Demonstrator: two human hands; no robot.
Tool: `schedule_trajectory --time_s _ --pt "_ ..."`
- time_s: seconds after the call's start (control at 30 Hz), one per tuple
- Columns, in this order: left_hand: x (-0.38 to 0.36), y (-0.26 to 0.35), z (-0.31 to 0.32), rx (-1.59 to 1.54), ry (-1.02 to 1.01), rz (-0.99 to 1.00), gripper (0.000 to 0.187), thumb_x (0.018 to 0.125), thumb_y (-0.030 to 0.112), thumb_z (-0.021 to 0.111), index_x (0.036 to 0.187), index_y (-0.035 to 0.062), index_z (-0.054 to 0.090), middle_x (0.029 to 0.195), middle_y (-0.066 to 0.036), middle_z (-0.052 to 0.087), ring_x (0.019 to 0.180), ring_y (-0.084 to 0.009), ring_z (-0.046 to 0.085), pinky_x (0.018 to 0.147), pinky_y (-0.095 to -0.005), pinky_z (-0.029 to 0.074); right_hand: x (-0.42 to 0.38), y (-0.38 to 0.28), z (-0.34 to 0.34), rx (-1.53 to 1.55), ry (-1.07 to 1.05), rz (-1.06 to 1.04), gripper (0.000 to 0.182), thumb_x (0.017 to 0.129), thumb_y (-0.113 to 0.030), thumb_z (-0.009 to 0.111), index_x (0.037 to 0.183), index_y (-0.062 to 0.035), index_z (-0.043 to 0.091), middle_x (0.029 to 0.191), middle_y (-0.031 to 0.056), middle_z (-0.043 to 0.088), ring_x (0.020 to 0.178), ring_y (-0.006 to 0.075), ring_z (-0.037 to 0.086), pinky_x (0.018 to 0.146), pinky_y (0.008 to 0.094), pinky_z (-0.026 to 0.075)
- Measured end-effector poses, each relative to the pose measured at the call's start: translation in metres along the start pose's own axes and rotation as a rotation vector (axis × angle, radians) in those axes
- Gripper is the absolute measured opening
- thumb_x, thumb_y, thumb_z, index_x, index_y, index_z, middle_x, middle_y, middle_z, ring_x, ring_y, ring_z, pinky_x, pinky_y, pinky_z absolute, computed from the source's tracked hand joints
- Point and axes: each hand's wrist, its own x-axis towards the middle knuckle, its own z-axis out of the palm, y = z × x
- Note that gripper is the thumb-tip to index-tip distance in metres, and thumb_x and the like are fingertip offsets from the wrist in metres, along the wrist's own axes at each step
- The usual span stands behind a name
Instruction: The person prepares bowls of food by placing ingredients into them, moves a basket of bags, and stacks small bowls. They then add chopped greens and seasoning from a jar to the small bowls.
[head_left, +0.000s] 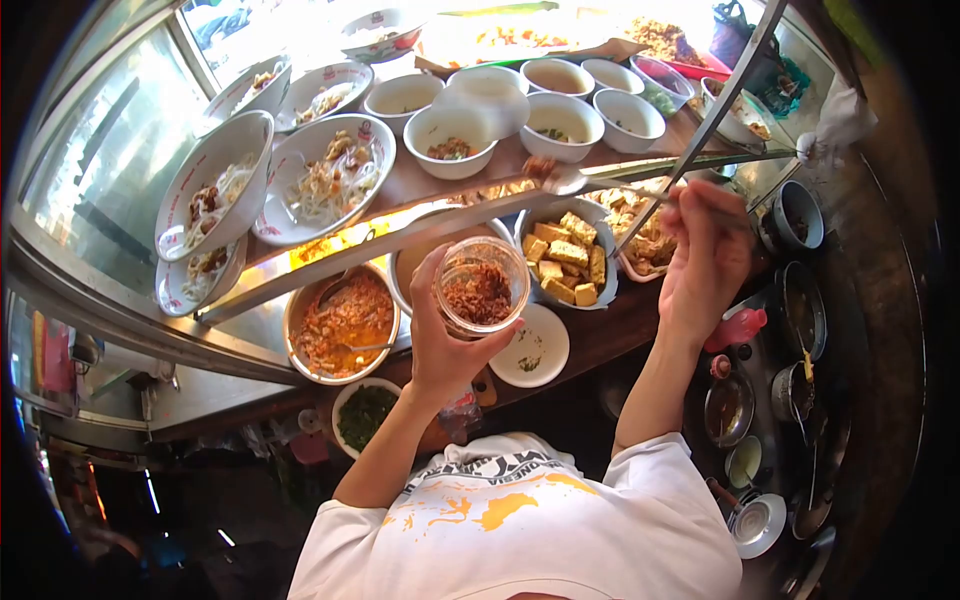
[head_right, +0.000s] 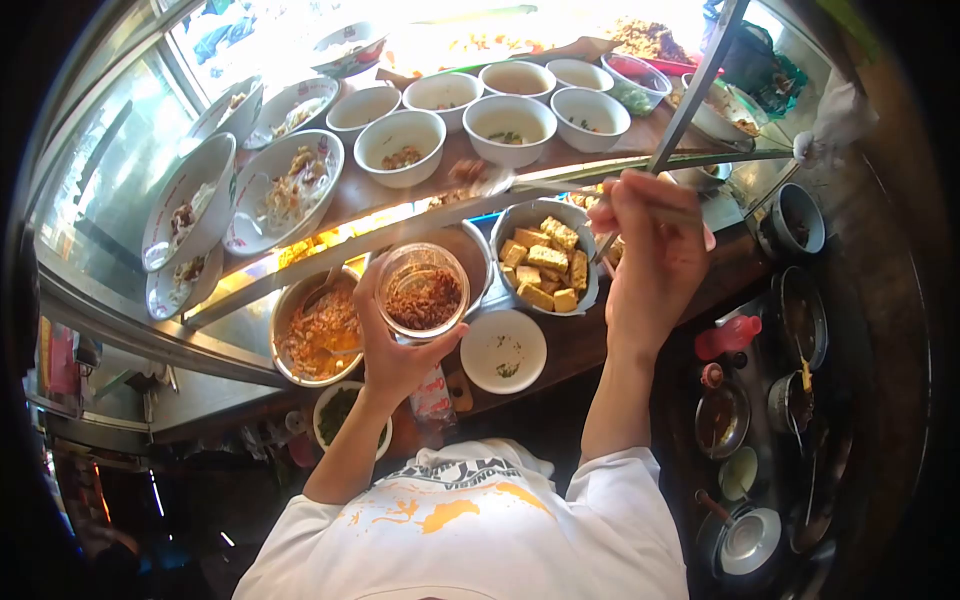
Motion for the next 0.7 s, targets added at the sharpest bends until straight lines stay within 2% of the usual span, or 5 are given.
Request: schedule_trajectory --time_s 0.1,0.27,0.5,0.6,0.7 --pt "0.003 -0.001 0.004 -0.019 -0.013 0.008 0.100 0.063 0.017 0.089 0.140 0.0031 0.026 0.132 -0.018 0.041 0.121 -0.0285 0.049 0.103 -0.0384 0.042 0.027 0.010 0.010 -0.161 0.039 -0.143 0.009 0.087 0.002 0.064 0.096 0.0016 0.062 0.087 0.0083 0.067 0.072 0.0133 0.067 0.066 0.0238 0.054" --pt "0.008 0.001 0.007 -0.036 -0.031 -0.008 0.101 0.062 0.016 0.089 0.140 0.0033 0.025 0.133 -0.018 0.040 0.121 -0.0289 0.049 0.103 -0.0382 0.043 0.039 0.031 0.013 -0.447 -0.291 -0.201 0.012 0.090 0.003 0.059 0.101 0.0025 0.065 0.091 0.0084 0.067 0.083 0.0162 0.068 0.074 0.0250 0.057" --pt "0.012 -0.008 0.014 -0.019 0.014 0.033 0.102 0.060 0.017 0.090 0.139 0.0018 0.028 0.134 -0.019 0.041 0.123 -0.0302 0.047 0.105 -0.0394 0.041 0.014 -0.021 0.011 -0.110 -0.114 -0.253 0.010 0.090 0.003 0.060 0.099 0.0056 0.064 0.098 0.0134 0.066 0.080 0.0165 0.068 0.072 0.0263 0.057" --pt "0.010 -0.011 0.017 -0.044 0.021 0.034 0.103 0.058 0.017 0.091 0.139 0.0017 0.029 0.136 -0.020 0.040 0.125 -0.0306 0.046 0.105 -0.0398 0.039 -0.022 -0.044 0.015 -0.049 -0.259 -0.084 0.012 0.088 0.003 0.064 0.099 0.0039 0.064 0.093 0.0123 0.068 0.076 0.0158 0.067 0.068 0.0260 0.056" --pt "0.007 -0.017 0.020 -0.100 0.009 0.062 0.104 0.056 0.018 0.092 0.138 0.0028 0.030 0.137 -0.022 0.041 0.127 -0.0351 0.044 0.108 -0.0435 0.036 -0.044 -0.026 0.015 -0.412 -0.568 -0.130 0.016 0.085 0.003 0.067 0.100 0.0023 0.064 0.089 0.0110 0.068 0.072 0.0157 0.067 0.065 0.0266 0.053"
